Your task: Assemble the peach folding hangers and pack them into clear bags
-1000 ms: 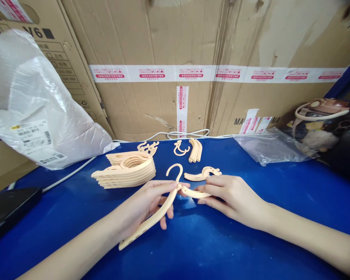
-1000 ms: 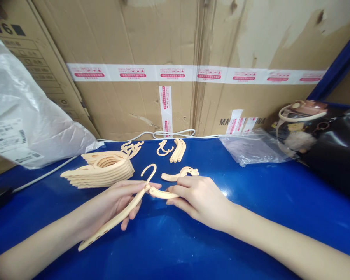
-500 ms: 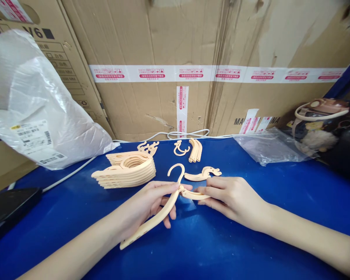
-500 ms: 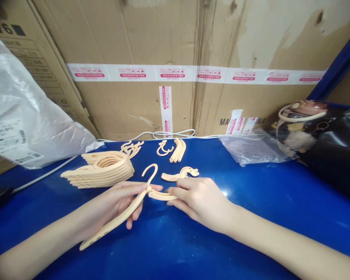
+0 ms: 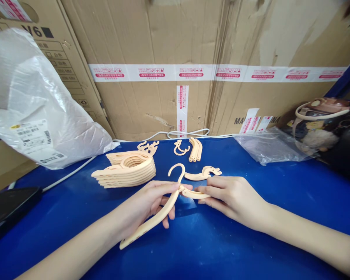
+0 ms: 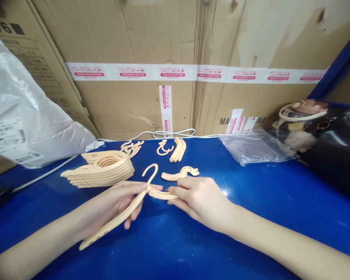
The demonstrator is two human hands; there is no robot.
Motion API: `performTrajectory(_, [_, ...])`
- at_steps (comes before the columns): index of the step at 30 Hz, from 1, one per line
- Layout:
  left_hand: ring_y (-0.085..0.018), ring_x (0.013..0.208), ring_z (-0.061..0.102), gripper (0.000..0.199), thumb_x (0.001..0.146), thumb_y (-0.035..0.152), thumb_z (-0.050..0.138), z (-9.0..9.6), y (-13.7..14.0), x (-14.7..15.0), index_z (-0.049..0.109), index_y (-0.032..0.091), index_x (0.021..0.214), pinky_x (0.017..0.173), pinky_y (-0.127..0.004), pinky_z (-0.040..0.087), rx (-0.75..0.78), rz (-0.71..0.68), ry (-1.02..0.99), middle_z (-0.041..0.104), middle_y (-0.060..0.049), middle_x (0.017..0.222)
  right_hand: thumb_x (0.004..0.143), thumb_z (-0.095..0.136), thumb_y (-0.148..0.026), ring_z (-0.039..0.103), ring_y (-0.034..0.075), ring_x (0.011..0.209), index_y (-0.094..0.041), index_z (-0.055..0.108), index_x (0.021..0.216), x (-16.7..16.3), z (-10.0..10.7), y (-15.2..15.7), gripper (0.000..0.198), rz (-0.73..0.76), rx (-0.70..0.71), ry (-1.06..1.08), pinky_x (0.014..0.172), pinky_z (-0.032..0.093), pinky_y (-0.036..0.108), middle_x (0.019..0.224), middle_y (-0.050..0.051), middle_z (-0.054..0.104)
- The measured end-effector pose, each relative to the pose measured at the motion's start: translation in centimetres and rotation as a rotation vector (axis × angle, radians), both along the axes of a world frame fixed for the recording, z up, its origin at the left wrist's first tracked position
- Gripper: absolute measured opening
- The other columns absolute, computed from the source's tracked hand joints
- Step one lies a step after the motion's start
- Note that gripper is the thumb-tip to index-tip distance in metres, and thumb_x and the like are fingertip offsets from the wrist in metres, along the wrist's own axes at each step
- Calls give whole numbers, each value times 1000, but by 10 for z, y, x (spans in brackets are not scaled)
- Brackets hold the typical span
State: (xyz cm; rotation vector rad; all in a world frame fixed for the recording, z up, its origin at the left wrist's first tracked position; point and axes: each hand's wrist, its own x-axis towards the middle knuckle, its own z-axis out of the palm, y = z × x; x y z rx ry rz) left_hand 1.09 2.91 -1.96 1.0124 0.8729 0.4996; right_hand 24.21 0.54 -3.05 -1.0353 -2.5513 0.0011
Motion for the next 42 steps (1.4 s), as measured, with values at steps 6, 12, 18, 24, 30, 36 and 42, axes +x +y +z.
performTrajectory(6, [-12, 54, 56, 35, 85, 36, 63, -1, 0, -2, 68, 14, 112, 45, -18, 53, 35, -26, -30, 58, -1, 55, 99, 40, -32, 59, 15, 68, -18, 66, 106, 0, -1, -3, 30, 1, 51, 6, 59, 42, 24, 77, 3, 62])
performTrajectory(12, [-10, 48, 52, 34, 85, 36, 63, 0, 0, -3, 70, 15, 110, 43, -16, 51, 70, -41, 4, 58, 0, 56, 100, 40, -33, 57, 13, 65, -22, 63, 115, 2, -4, -2, 30, 53, 99, 0, 58, 39, 24, 73, 0, 60])
performTrajectory(18, [-12, 56, 55, 31, 83, 37, 66, -3, 3, -3, 71, 17, 106, 44, -18, 51, 92, -32, 15, 57, 0, 59, 101, 37, -36, 55, 11, 60, -20, 65, 113, -1, -2, -4, 35, 60, 73, -44, 56, 37, 24, 69, 0, 57])
performTrajectory(24, [-12, 59, 56, 31, 84, 34, 65, -3, 1, -2, 71, 15, 107, 46, -19, 52, 120, -28, 11, 60, -1, 62, 102, 33, -37, 54, 11, 56, -18, 67, 107, -3, 2, -11, 39, 27, 37, -51, 53, 35, 23, 67, 0, 56])
performTrajectory(30, [-11, 57, 56, 33, 88, 33, 61, -3, -1, -2, 68, 13, 113, 48, -18, 53, 129, -40, 50, 59, -1, 60, 101, 34, -35, 56, 12, 54, -20, 60, 123, -5, 0, -17, 37, -7, 31, -75, 49, 34, 25, 69, -1, 58])
performTrajectory(36, [-9, 53, 57, 31, 89, 36, 59, -10, -1, -2, 70, 16, 109, 37, -15, 46, 160, -33, 53, 64, -3, 76, 101, 35, -35, 57, 12, 53, -20, 63, 118, -7, 1, -19, 36, -29, 47, -102, 48, 32, 26, 68, -1, 59])
performTrajectory(42, [-8, 44, 52, 31, 90, 35, 55, -7, -1, 2, 70, 13, 107, 32, -14, 39, 176, -33, 138, 61, -2, 67, 101, 36, -35, 58, 13, 53, -23, 60, 122, -7, -1, -21, 35, -51, 31, -128, 46, 30, 28, 68, -2, 59])
